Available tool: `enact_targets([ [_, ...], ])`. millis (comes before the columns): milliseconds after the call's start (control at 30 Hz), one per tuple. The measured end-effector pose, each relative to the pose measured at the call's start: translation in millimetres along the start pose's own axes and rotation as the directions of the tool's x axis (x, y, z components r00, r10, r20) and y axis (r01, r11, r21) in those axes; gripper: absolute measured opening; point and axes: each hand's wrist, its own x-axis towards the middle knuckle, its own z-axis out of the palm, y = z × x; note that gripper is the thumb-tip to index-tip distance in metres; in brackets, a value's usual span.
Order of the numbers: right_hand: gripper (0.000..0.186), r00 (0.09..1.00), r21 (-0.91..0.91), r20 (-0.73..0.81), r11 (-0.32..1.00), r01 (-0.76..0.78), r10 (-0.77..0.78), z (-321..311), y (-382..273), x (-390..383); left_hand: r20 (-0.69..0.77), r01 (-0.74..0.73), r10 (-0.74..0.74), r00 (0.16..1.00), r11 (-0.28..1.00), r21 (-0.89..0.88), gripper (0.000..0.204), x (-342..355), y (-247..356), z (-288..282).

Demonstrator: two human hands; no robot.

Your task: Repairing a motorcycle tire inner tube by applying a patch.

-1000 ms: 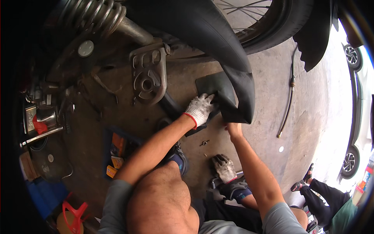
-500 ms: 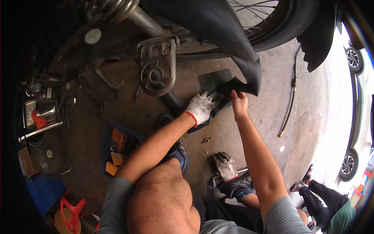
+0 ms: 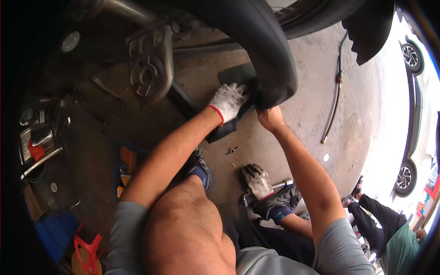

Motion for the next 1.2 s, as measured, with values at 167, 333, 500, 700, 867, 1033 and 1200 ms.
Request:
enact_targets([
  [167,0.015,0.973,0.064,0.202,0.993,0.098,-0.109,-38,35,-85,0.13,0.194,-0.182,0.975,0.977,-0.087,0.046,5,6,0],
  [333,0.013,0.751,-0.193,0.66,0.963,0.19,-0.016,-40,71,-219,0.158,0.263,-0.245,0.957,0.959,-0.105,0.046,8,6,3],
  [500,0.025,0.792,-0.339,0.611,0.902,0.268,-0.006,-8,73,-281,0.131,0.288,-0.269,0.954,0.944,-0.163,0.043,5,3,7],
  [700,0.031,0.539,-0.287,0.828,0.943,0.168,0.156,-37,45,-269,0.101,0.248,-0.237,0.966,0.961,-0.124,0.041,4,2,5],
  [867,0.028,0.431,-0.272,0.878,0.958,0.09,0.209,-137,9,-254,0.126,0.23,-0.217,0.968,0.968,-0.099,0.039,6,2,5],
  [1033,0.024,0.343,-0.318,0.861,0.924,-0.212,0.375,-243,-6,-216,0.12,0.223,-0.207,0.971,0.964,-0.144,0.041,8,-1,10],
  [1200,0.023,0.464,0.02,0.835,0.827,-0.562,0.296,-259,-25,-202,0.167,0.251,-0.224,0.96,0.954,-0.163,0.043,7,2,3],
])
